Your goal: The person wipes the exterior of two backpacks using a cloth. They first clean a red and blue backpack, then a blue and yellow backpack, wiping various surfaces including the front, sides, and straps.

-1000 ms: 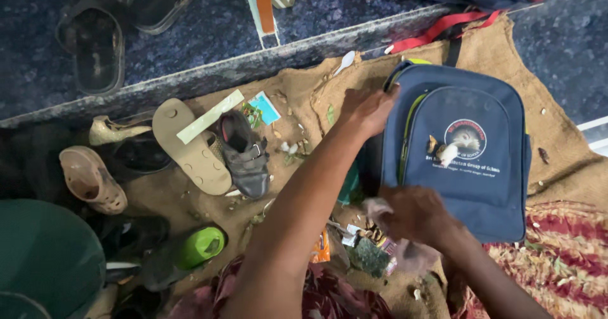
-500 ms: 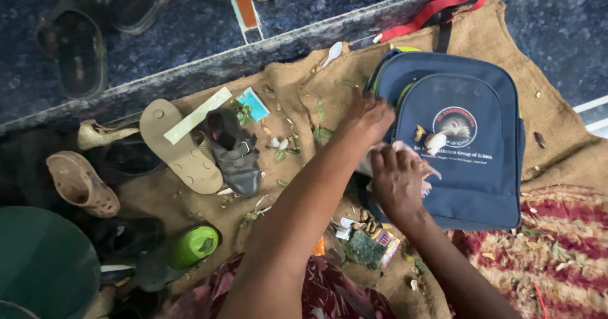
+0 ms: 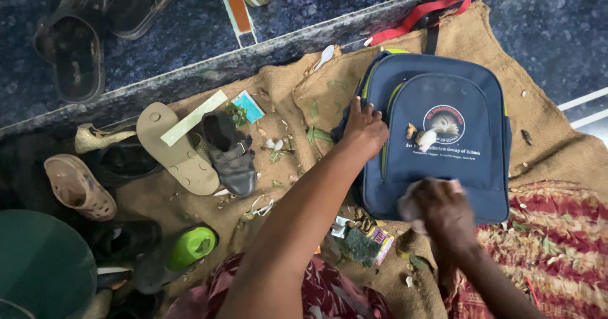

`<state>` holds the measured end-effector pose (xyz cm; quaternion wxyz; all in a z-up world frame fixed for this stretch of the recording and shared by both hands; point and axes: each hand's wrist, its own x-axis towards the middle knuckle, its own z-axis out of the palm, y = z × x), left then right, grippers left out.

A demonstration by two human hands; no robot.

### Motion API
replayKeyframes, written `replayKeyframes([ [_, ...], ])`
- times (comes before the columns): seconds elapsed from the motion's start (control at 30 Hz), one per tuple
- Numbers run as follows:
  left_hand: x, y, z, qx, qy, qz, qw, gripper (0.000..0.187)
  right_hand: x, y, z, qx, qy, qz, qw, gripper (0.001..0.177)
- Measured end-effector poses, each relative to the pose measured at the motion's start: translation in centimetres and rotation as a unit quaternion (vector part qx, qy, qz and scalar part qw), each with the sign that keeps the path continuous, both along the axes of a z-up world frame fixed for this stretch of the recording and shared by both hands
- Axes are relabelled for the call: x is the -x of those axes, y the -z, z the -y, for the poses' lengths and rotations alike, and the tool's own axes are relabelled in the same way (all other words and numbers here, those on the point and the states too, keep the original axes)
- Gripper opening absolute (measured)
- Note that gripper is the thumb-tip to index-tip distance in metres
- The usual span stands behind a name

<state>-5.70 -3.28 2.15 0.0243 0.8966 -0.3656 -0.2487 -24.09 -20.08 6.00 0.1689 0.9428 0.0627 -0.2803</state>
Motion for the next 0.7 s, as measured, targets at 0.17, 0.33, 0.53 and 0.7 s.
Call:
replayKeyframes([
  [0.17, 0.2, 0.2, -0.1, 0.022, -0.024, -0.005, 0.999, 0.048, -1.7, -3.3, 3.5, 0.021, 0.099, 0.118, 0.988, 0.069],
  [0.33, 0.1, -0.6, -0.3, -0.032, 0.002, -0.019, 0.999, 0.061, -4.1, -2.4, -0.7, -0.105, 0.0, 0.253, 0.962, 0.067],
  [0.53, -0.6, -0.4, -0.5, -0.037, -0.001, -0.064, 0.997, 0.062, -8.5, 3.6, -4.8, -0.186, -0.067, 0.328, 0.924, 0.066],
  [0.7, -0.7, -0.4, -0.2, -0.043, -0.001, -0.087, 0.995, 0.069, -7.6, 4.8, -3.4, -0.218, -0.06, 0.309, 0.924, 0.067],
])
